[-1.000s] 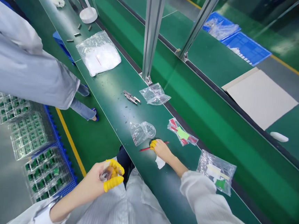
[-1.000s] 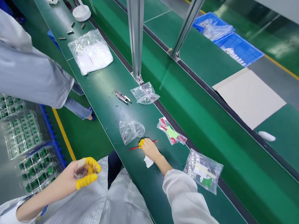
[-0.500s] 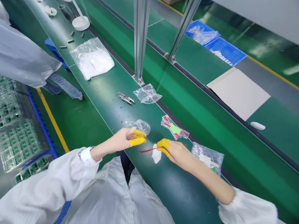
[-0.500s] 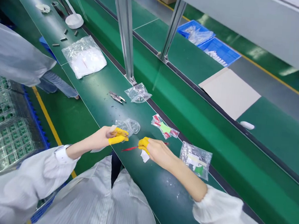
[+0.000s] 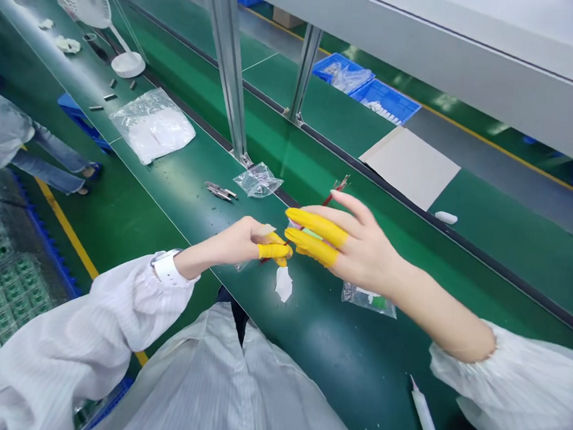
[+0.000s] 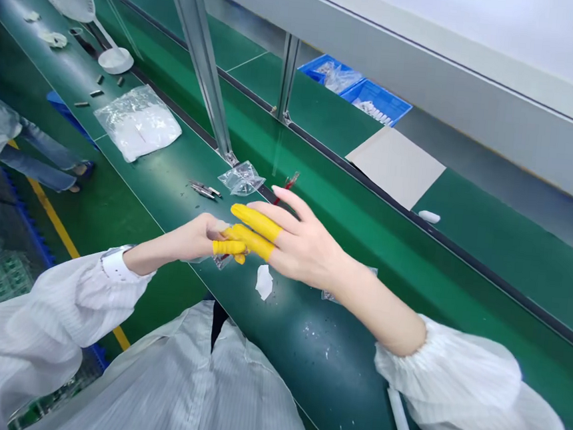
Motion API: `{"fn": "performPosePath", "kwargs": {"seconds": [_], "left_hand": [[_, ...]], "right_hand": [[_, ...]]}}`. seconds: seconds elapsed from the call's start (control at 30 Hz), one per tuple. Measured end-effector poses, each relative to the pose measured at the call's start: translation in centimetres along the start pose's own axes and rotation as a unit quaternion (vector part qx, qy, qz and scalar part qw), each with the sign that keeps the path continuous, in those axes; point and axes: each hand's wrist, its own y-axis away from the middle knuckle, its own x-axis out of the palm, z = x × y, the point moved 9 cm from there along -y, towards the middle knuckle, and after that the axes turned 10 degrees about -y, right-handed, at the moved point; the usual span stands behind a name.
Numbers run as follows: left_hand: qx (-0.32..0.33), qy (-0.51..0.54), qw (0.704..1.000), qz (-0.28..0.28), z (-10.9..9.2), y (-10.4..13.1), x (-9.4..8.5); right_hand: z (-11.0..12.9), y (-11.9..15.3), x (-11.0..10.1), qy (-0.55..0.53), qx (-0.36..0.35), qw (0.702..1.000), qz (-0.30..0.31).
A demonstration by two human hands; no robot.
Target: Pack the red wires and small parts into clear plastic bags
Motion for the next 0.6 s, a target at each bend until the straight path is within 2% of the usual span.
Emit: {"fn": "performPosePath", "kwargs": {"seconds": [0.03, 0.07, 0.1, 0.13, 0.17, 0.27, 0.37, 0.47, 0.53, 0.6], "left_hand": [[-0.009, 0.018, 1.0, -0.022, 0.3, 0.3, -0.6], [-0.026, 0.036, 0.998, -0.046, 0.9, 0.7, -1.2], [-0.048, 0.053, 0.995, -0.068, 1.7, 1.1, -1.7], [-0.07, 0.068, 0.992, -0.084, 2.5, 1.4, -2.0], [-0.09, 0.08, 0.988, -0.095, 3.4, 1.8, -2.1], [-0.127, 0.105, 0.98, -0.109, 5.5, 2.4, -1.6], [-0.147, 0.137, 0.974, -0.106, 7.0, 2.3, -0.5], [-0.174, 0.154, 0.968, -0.098, 8.2, 2.4, 0.3], [-0.184, 0.162, 0.964, -0.104, 8.8, 2.5, 0.3], [-0.186, 0.17, 0.961, -0.111, 9.2, 2.5, 0.1]], "right_hand": [[-0.7, 1.3, -0.2, -0.004, 0.035, 0.998, -0.059], [-1.9, 3.1, 0.4, -0.021, 0.093, 0.991, -0.098], [-3.8, 5.4, 2.2, -0.043, 0.185, 0.976, -0.106], [-5.8, 8.2, 5.2, -0.067, 0.281, 0.955, -0.072], [-6.7, 10.6, 8.1, -0.075, 0.314, 0.945, -0.046], [-8.6, 16.8, 16.0, -0.073, 0.368, 0.927, 0.008], [-10.0, 21.0, 21.0, -0.061, 0.416, 0.906, 0.038], [-10.4, 22.7, 23.0, -0.06, 0.439, 0.895, 0.05], [-10.3, 22.6, 23.3, -0.065, 0.436, 0.896, 0.054], [-9.9, 21.8, 22.7, -0.073, 0.423, 0.902, 0.055]]}}
